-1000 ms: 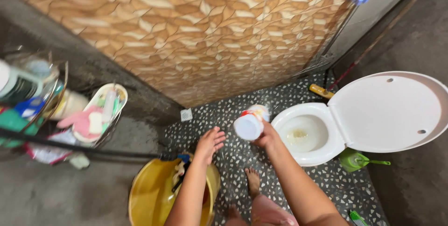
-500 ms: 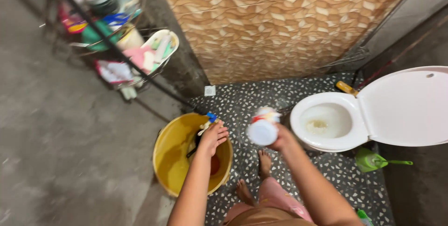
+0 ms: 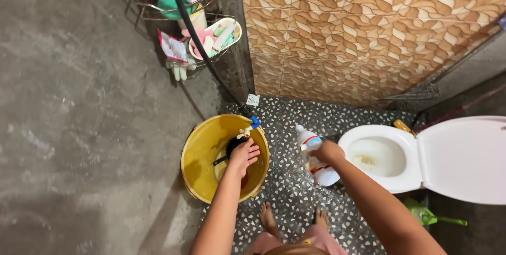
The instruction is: The person cuts open a detergent packet with scissors, sprinkles the powder onto the bathroom floor, and pours liquid cleaner from a bottle onto the floor.
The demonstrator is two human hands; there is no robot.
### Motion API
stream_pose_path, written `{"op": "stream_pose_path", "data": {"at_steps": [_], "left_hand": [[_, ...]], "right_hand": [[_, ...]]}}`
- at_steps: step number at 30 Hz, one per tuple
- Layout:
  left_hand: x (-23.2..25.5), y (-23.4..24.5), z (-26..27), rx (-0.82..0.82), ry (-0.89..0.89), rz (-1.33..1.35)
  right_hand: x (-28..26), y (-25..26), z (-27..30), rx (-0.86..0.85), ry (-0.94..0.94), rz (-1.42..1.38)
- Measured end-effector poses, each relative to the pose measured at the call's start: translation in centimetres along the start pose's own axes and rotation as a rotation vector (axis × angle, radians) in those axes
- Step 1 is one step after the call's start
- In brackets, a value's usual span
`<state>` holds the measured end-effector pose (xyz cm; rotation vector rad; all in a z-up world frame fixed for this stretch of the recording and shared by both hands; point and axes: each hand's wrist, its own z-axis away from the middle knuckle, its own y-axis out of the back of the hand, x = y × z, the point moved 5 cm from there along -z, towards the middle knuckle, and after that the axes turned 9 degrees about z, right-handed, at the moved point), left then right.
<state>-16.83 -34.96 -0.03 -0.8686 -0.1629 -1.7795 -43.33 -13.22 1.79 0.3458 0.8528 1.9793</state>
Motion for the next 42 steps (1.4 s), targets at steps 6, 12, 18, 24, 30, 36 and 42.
{"op": "stream_pose_path", "data": {"at_steps": [6,12,18,24,30,36,42], "left_hand": [[-4.5,-1.9,1.0,0.038,0.000,0.073],[-11.2,-6.0,3.2,0.054,-0.026,0.088],[-17.0,-8.4,6.8,0.055,-0.033,0.095],[-19.3,-8.5,10.0,0.042,-0.037,0.016],[-23.2,-4.4,14.1,0.008,-0.053,0.008],[-27.1,3.0,21.4,0.046,-0.017,-0.020],[-29.6,5.7,25.5,0.013,0.006,0.007]], "right_hand": [[-0.5,0.9,-0.6,0.422,0.201,0.528],[6.3,1.2,-1.0,0.409,0.158,0.382],[13.8,-4.3,-2.0,0.026,0.091,-0.204],[19.7,-14.6,0.4,-0.077,-0.029,-0.443],[19.1,-23.7,7.2,-0.307,-0.090,-1.325],[15.3,-32.7,13.8,-0.486,-0.133,-1.523],[14.6,-37.4,19.8,-0.314,-0.194,-1.141]]}}
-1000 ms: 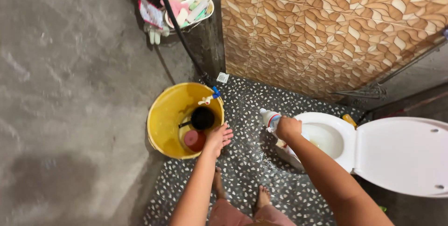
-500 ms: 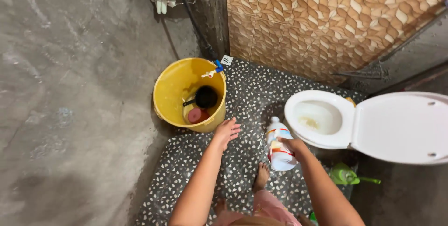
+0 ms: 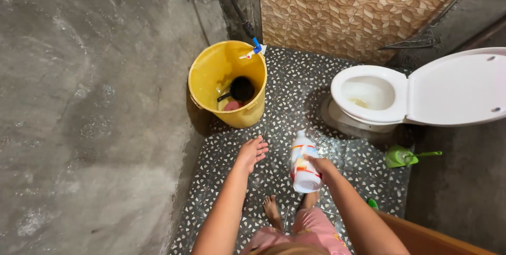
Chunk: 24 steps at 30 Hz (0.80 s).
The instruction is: The person cuts open a detergent packet with scissors, sprinkles the powder onto the bathroom floor, and pours liquid cleaner from a bottle onto the floor.
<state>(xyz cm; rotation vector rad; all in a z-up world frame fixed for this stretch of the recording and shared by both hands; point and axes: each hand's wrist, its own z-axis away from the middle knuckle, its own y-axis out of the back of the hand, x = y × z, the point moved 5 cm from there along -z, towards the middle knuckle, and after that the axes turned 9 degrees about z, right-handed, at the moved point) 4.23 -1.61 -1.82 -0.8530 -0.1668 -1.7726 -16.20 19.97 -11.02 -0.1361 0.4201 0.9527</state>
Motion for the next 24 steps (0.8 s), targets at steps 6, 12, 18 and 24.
{"op": "stream_pose_path", "data": {"at_steps": [6,12,18,24], "left_hand": [[-2.1,-0.7,-0.2,-0.022,-0.014,-0.041],[-6.0,-3.1,-0.5,-0.060,0.074,-0.065],[-8.0,-4.5,-0.2,-0.102,0.072,-0.058],[-7.2,-5.0,-0.1,-0.096,0.078,-0.088]], "right_hand": [[1.8,1.8,3.7,-0.201,-0.002,-0.803],[4.1,5.7,2.0,0.155,0.123,-0.496],[3.5,6.0,2.0,0.082,0.165,-0.477],[4.1,6.3,3.3,0.039,0.102,-0.582]]}}
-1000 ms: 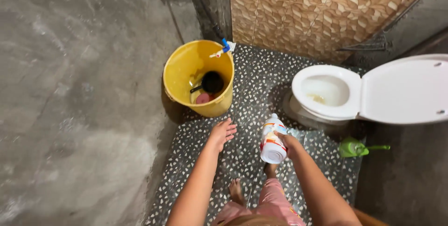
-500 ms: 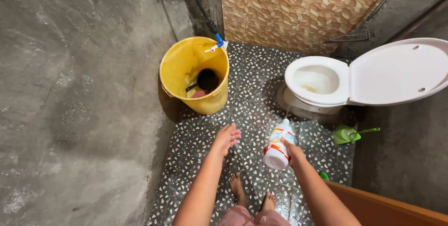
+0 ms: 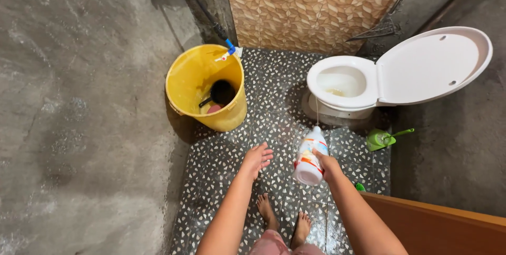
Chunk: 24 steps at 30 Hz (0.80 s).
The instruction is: The person cuts open a detergent packet with scissors, sprinkles the powder onto the bathroom floor, and pours liquid cleaner from a bottle onto the floor.
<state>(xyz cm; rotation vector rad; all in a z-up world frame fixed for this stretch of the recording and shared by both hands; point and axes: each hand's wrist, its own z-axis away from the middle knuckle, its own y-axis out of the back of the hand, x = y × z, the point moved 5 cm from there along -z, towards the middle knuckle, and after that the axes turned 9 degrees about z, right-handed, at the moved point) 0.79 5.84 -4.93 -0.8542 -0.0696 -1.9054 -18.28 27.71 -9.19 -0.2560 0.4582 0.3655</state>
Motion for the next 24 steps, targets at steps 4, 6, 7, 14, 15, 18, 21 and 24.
{"op": "stream_pose_path", "data": {"at_steps": [4,6,7,14,15,18,21,24], "left_hand": [[1.5,-0.4,-0.3,-0.023,-0.010,-0.004],[2.6,-1.1,-0.7,-0.048,-0.022,-0.010],[3.2,-1.3,-0.9,-0.053,-0.024,-0.014],[6.1,-1.7,-3.9,-0.077,-0.056,-0.041],[6.5,-1.7,-4.5,-0.073,-0.061,-0.044],[7.2,-2.2,-5.8,-0.062,-0.055,-0.121],[8.2,-4.0,-7.3,-0.085,-0.064,-0.175],[10.0,-6.3,-8.3,-0.095,-0.094,-0.280]], "right_hand": [[0.6,1.8,1.1,-0.027,-0.112,-0.083],[0.4,2.9,1.3,-0.049,-0.077,-0.160],[0.2,3.2,1.2,-0.034,-0.071,-0.165],[-0.7,1.0,0.2,0.099,-0.018,0.056],[-1.5,0.4,0.1,0.176,0.030,0.177],[-4.1,-2.3,0.6,0.101,0.213,0.275],[-8.2,-5.4,2.0,-0.020,0.423,0.300],[-13.5,-7.6,3.1,0.040,0.555,0.418]]}}
